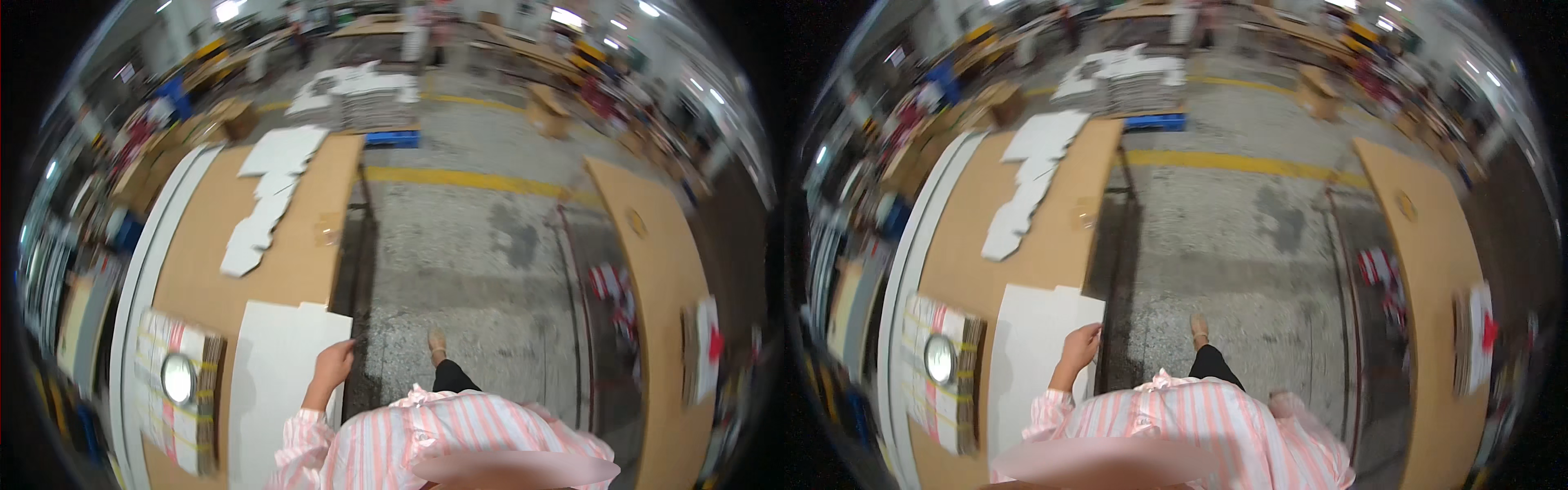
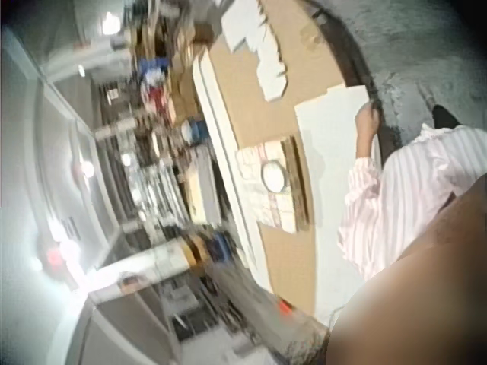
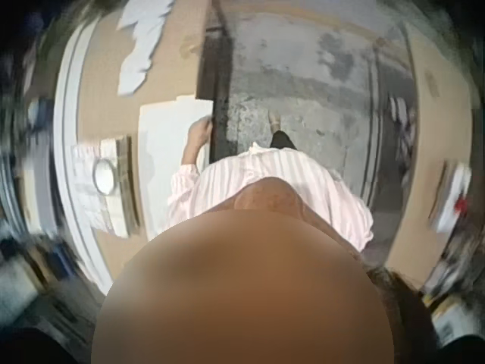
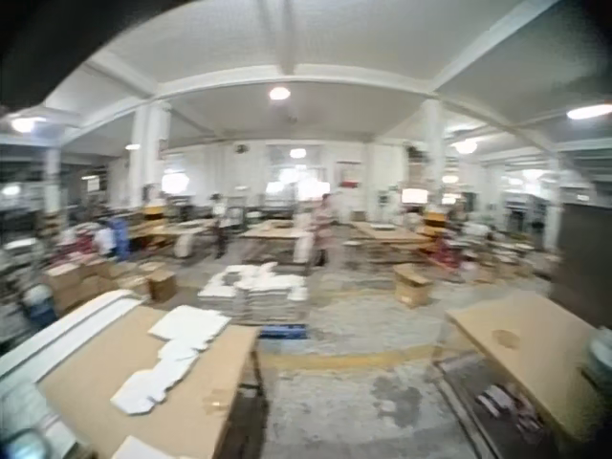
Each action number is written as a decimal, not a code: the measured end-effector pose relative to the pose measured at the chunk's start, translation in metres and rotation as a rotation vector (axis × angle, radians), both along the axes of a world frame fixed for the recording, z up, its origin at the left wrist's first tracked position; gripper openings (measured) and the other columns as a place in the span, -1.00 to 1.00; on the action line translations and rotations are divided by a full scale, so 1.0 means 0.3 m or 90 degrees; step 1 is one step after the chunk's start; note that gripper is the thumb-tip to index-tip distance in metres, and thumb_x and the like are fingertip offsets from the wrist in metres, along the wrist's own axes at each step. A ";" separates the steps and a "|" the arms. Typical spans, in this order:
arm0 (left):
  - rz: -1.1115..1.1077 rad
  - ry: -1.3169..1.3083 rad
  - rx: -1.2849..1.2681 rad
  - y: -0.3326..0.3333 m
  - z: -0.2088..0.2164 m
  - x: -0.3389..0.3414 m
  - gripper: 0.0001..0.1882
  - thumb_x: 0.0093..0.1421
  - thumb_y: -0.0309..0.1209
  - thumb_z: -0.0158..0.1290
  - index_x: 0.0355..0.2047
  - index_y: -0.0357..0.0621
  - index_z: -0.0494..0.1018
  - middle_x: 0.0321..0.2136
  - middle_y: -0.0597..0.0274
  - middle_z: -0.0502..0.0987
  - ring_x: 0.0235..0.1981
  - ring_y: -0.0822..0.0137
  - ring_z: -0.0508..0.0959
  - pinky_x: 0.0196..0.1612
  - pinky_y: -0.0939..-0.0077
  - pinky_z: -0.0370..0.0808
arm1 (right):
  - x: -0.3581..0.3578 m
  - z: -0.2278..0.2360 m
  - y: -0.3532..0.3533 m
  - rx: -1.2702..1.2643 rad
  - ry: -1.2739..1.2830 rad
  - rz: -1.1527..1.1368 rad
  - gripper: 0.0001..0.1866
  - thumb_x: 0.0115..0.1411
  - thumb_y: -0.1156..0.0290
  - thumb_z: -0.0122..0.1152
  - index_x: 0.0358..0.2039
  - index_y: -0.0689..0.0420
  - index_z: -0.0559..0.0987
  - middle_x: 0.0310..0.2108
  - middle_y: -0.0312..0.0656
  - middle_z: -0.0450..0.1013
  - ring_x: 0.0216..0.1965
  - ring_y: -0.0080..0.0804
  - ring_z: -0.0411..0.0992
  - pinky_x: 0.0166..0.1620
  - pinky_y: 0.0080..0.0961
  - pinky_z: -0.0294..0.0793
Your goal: Manually organizing, counting, and stacking white paperboard sheets on a large work table.
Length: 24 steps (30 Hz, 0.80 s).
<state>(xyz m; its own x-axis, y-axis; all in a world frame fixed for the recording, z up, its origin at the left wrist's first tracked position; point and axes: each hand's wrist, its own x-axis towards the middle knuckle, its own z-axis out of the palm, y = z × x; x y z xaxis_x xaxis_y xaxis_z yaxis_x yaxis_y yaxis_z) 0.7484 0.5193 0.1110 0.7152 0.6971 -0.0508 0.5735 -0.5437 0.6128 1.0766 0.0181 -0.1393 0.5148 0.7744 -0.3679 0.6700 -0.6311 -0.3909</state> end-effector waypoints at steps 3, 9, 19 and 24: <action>0.010 -0.003 -0.009 0.070 -0.029 0.225 -0.70 0.02 -0.41 -0.12 -0.22 -0.18 0.41 -0.30 -0.01 0.48 -0.26 0.03 0.47 -0.21 0.23 0.40 | 0.384 0.045 0.283 -0.036 -0.026 0.192 -0.73 0.01 0.21 -0.02 -0.43 0.13 0.52 -0.31 -0.04 0.42 -0.39 -0.18 0.43 -0.28 -0.24 0.40; 0.162 -0.020 -0.007 0.248 -0.028 0.409 -0.70 0.01 -0.42 -0.13 -0.22 -0.17 0.42 -0.30 -0.06 0.47 -0.26 0.00 0.46 -0.21 0.21 0.40 | 0.915 0.087 0.980 -0.096 -0.114 0.563 -0.84 -0.26 0.28 0.18 -0.66 0.08 0.57 -0.59 -0.10 0.46 -0.50 -0.17 0.44 -0.39 -0.19 0.35; 0.782 -0.281 -0.080 0.785 -0.100 0.324 -0.65 0.02 -0.42 -0.08 -0.14 -0.21 0.39 -0.30 -0.03 0.49 -0.33 0.12 0.50 -0.26 0.35 0.41 | 1.046 0.490 2.443 0.254 0.528 -0.157 -0.71 0.08 0.23 0.00 -0.26 0.15 0.45 -0.39 -0.18 0.44 -0.41 -0.40 0.42 -0.38 -0.49 0.40; 1.070 -0.155 0.185 1.035 -0.506 -0.116 -0.69 0.02 -0.46 -0.08 -0.20 -0.29 0.37 -0.39 0.03 0.46 -0.43 0.24 0.46 -0.47 0.43 0.41 | 0.777 0.557 2.853 0.179 0.619 0.013 -0.70 0.09 0.31 -0.01 -0.20 0.18 0.46 -0.38 -0.19 0.47 -0.38 -0.41 0.45 -0.34 -0.52 0.42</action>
<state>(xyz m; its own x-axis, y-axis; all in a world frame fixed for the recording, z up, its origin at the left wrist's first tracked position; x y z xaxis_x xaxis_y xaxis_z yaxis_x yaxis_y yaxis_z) 0.7135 0.8298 -0.0407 -0.7788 0.5968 0.1930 0.5015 0.4077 0.7631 1.3098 0.8740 0.0279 0.0744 0.9028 -0.4235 -0.0086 -0.4241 -0.9056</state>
